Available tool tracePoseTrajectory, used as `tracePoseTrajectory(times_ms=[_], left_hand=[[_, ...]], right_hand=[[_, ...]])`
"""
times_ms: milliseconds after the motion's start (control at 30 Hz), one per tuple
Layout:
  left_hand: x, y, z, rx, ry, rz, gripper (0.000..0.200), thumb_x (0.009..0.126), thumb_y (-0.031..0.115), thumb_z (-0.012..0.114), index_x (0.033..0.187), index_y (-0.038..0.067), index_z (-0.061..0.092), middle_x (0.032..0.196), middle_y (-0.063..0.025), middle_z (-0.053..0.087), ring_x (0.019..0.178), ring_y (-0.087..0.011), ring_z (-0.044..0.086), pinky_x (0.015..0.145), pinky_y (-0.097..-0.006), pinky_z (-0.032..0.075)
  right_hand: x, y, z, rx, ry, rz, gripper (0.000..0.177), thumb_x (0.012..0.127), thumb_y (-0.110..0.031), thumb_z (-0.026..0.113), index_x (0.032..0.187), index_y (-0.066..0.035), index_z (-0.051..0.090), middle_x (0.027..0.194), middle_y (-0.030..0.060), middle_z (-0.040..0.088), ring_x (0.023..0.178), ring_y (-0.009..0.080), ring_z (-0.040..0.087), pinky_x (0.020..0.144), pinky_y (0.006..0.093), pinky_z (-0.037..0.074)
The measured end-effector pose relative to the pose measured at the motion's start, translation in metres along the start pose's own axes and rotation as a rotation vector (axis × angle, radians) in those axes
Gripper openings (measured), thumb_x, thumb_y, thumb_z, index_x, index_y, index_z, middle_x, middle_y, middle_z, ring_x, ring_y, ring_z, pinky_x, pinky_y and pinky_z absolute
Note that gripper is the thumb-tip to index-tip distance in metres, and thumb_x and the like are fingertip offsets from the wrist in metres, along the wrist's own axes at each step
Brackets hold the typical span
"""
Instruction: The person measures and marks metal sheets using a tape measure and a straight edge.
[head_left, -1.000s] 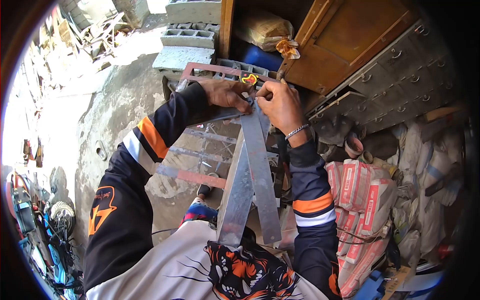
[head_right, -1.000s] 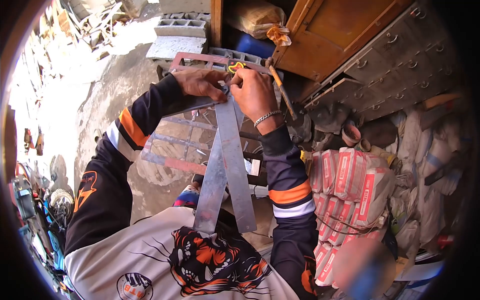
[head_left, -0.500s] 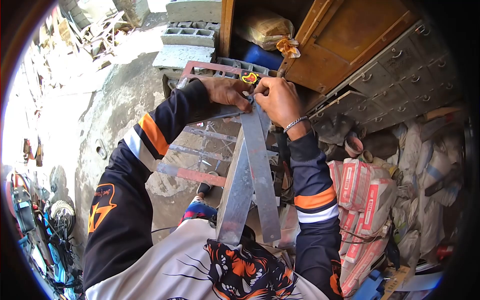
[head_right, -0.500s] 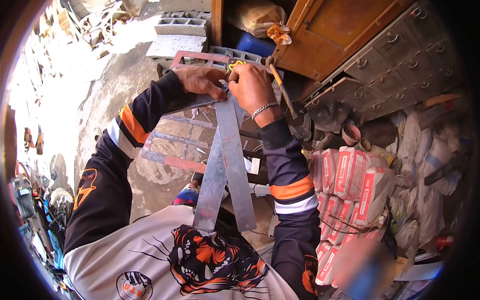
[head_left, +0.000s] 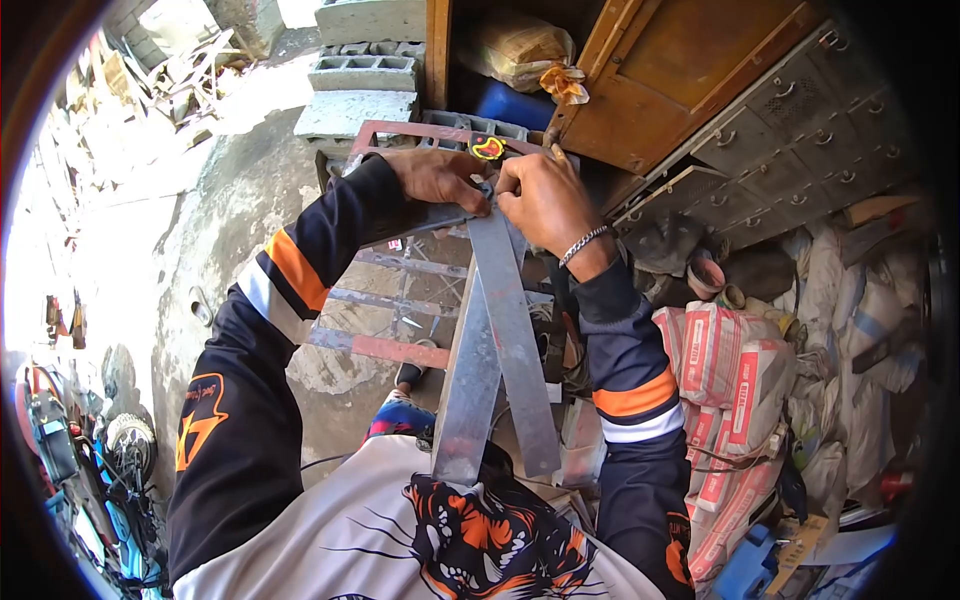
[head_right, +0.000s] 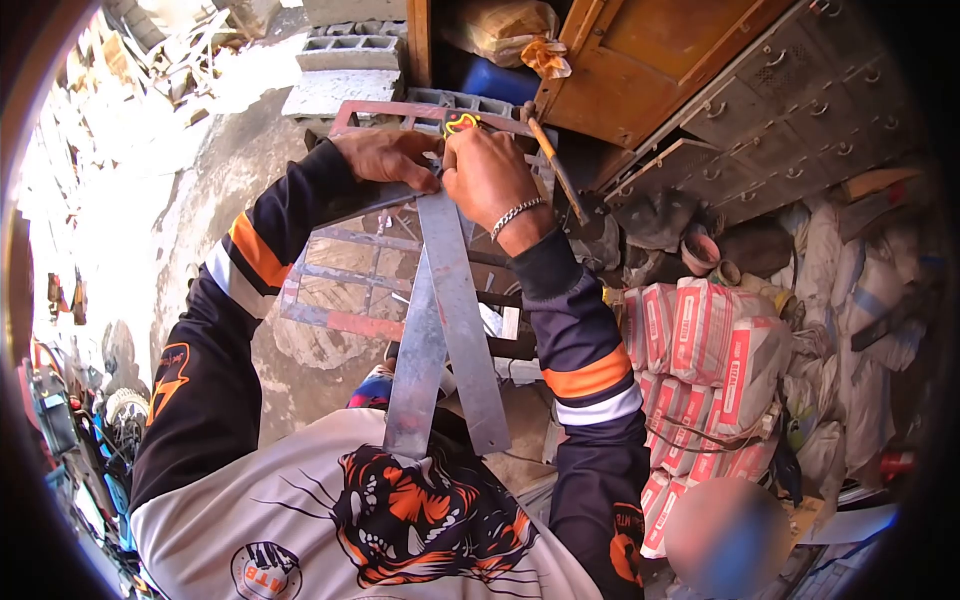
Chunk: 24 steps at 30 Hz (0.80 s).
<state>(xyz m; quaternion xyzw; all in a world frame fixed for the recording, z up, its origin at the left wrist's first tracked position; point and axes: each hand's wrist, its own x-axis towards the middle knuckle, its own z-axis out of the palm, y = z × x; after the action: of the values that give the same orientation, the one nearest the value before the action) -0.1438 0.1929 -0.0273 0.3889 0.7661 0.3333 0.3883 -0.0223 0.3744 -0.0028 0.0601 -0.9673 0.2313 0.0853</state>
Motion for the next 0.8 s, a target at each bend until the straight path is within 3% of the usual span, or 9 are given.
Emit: tracePoseTrajectory(times_ms=[233, 300, 567, 667, 733, 767, 800], left_hand=[[0.014, -0.023, 0.004, -0.196, -0.051, 0.036, 0.058, 0.087, 0.027, 0.077, 0.136, 0.000, 0.062, 0.115, -0.0073, 0.070, 0.106, -0.0174, 0.062, 0.099, -0.0328, 0.047], [0.016, -0.025, 0.004, -0.237, -0.059, 0.037, 0.055, 0.087, 0.025, 0.079, 0.133, 0.000, 0.063, 0.114, -0.0063, 0.069, 0.107, -0.0163, 0.060, 0.100, -0.0325, 0.045], [0.015, -0.029, 0.002, -0.084, -0.013, 0.058, 0.058, 0.087, 0.034, 0.079, 0.131, -0.001, 0.063, 0.115, -0.0083, 0.069, 0.108, -0.0181, 0.060, 0.101, -0.0336, 0.044], [0.011, -0.020, 0.000, -0.053, -0.011, 0.036, 0.058, 0.087, 0.034, 0.079, 0.130, -0.001, 0.064, 0.113, -0.0087, 0.070, 0.107, -0.0189, 0.060, 0.101, -0.0338, 0.044], [0.008, -0.017, 0.002, -0.070, -0.010, 0.014, 0.056, 0.087, 0.033, 0.079, 0.129, -0.001, 0.064, 0.112, -0.0085, 0.070, 0.107, -0.0191, 0.061, 0.100, -0.0337, 0.044], [0.009, -0.019, 0.003, -0.105, -0.019, 0.033, 0.054, 0.088, 0.031, 0.079, 0.128, -0.001, 0.064, 0.111, -0.0079, 0.070, 0.106, -0.0187, 0.061, 0.100, -0.0335, 0.044], [0.010, -0.019, 0.003, -0.139, -0.028, 0.053, 0.051, 0.088, 0.029, 0.079, 0.128, -0.001, 0.065, 0.110, -0.0073, 0.070, 0.105, -0.0184, 0.061, 0.099, -0.0333, 0.045]], right_hand=[[-0.046, -0.016, -0.013, 0.064, 0.005, 0.005, 0.010, 0.084, -0.007, 0.072, 0.087, 0.002, 0.070, 0.083, 0.0192, 0.073, 0.078, 0.0372, 0.073, 0.073, 0.0418, 0.056], [-0.062, -0.025, -0.022, 0.142, -0.044, 0.063, 0.007, 0.086, -0.006, 0.066, 0.083, 0.000, 0.068, 0.083, 0.0239, 0.070, 0.086, 0.0435, 0.069, 0.078, 0.0496, 0.054], [-0.107, -0.033, -0.034, 0.299, -0.113, 0.141, 0.009, 0.088, -0.005, 0.067, 0.088, 0.003, 0.068, 0.083, 0.0239, 0.070, 0.086, 0.0436, 0.070, 0.076, 0.0463, 0.054], [-0.122, -0.027, -0.038, 0.341, -0.212, 0.214, 0.011, 0.089, -0.007, 0.068, 0.089, 0.004, 0.068, 0.081, 0.0216, 0.071, 0.078, 0.0380, 0.073, 0.072, 0.0427, 0.055], [-0.127, -0.023, -0.045, 0.479, -0.248, 0.349, 0.013, 0.090, -0.009, 0.070, 0.089, 0.004, 0.068, 0.077, 0.0171, 0.072, 0.068, 0.0268, 0.074, 0.066, 0.0374, 0.055], [-0.128, -0.018, -0.047, 0.503, -0.217, 0.335, 0.012, 0.091, -0.009, 0.071, 0.090, 0.003, 0.069, 0.075, 0.0121, 0.073, 0.063, 0.0170, 0.072, 0.062, 0.0325, 0.055], [-0.125, -0.019, -0.048, 0.501, -0.213, 0.336, 0.012, 0.091, -0.009, 0.071, 0.090, 0.003, 0.069, 0.075, 0.0121, 0.073, 0.063, 0.0170, 0.072, 0.062, 0.0325, 0.055]])
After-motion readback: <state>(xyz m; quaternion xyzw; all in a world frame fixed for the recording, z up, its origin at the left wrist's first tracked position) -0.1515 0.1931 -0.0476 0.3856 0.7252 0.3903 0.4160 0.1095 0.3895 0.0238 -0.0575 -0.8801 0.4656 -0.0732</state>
